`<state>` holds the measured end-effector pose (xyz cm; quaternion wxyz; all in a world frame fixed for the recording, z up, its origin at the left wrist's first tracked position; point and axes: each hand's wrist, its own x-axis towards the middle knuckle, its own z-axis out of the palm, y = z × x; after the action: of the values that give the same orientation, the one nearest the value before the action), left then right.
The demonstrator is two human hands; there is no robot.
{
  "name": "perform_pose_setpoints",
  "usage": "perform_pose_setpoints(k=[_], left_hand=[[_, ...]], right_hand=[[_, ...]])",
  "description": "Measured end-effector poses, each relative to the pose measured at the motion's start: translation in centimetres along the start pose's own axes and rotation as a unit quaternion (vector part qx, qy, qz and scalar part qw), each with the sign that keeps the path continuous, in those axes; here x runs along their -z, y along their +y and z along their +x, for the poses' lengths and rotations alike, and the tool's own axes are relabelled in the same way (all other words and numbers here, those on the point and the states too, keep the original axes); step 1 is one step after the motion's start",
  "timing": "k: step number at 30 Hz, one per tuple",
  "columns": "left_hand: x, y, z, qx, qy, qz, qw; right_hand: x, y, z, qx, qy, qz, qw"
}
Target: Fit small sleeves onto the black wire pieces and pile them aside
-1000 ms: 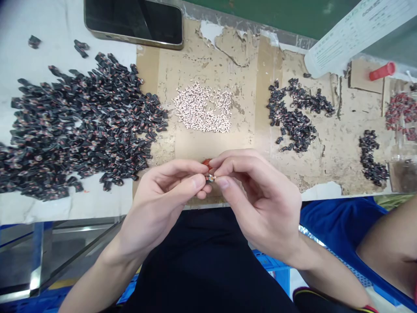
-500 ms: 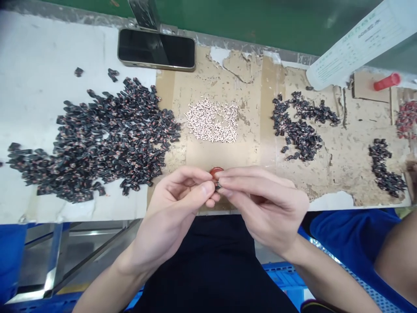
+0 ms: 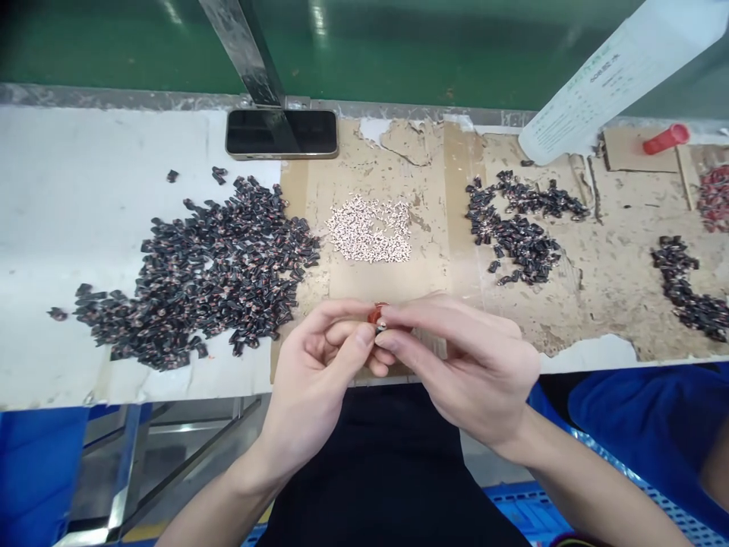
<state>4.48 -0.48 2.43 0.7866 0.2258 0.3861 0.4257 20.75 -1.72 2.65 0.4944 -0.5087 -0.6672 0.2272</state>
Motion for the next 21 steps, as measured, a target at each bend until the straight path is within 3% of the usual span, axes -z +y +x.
perform_pose_setpoints(k=[2, 4, 6, 8, 10, 11, 13, 17, 21], left_hand=[[1.1, 0.0, 0.5, -0.04, 0.005, 0.1, 0.994], [2.9, 0.5, 1.5, -0.126, 0.044, 0.256, 0.957], [4.9, 1.6, 2.9, -0.255, 0.109, 0.442, 0.853], [6.7, 2.9, 4.3, -0.335, 0.134, 0.612, 0.704], [7.7, 3.8, 5.5, -0.365, 0.115, 0.717, 0.582], [8.1, 4.1, 6.0, -0.366, 0.099, 0.748, 0.545], [8.5, 4.3, 6.5, -0.358, 0.07, 0.776, 0.516], [9.5, 4.6, 6.6, -0.362, 0.047, 0.767, 0.528], [10.5, 5.3, 6.6, -0.378, 0.039, 0.737, 0.558]], right_hand=[[1.0, 1.6, 0.2, 0.009, -0.005, -0.032, 0.999], [2.5, 4.2, 0.3, -0.007, 0.016, -0.101, 0.995], [4.3, 7.3, 0.3, 0.014, 0.034, -0.211, 0.977], [6.1, 9.9, 0.4, 0.03, 0.03, -0.296, 0.954], [7.6, 11.3, 0.6, 0.039, 0.029, -0.334, 0.941], [8.0, 11.5, 0.8, 0.042, 0.03, -0.341, 0.939], [8.0, 11.2, 1.4, 0.043, 0.03, -0.355, 0.933], [4.8, 9.3, 3.4, 0.054, 0.005, -0.335, 0.941], [-0.4, 7.6, 6.5, 0.08, -0.14, -0.314, 0.936]])
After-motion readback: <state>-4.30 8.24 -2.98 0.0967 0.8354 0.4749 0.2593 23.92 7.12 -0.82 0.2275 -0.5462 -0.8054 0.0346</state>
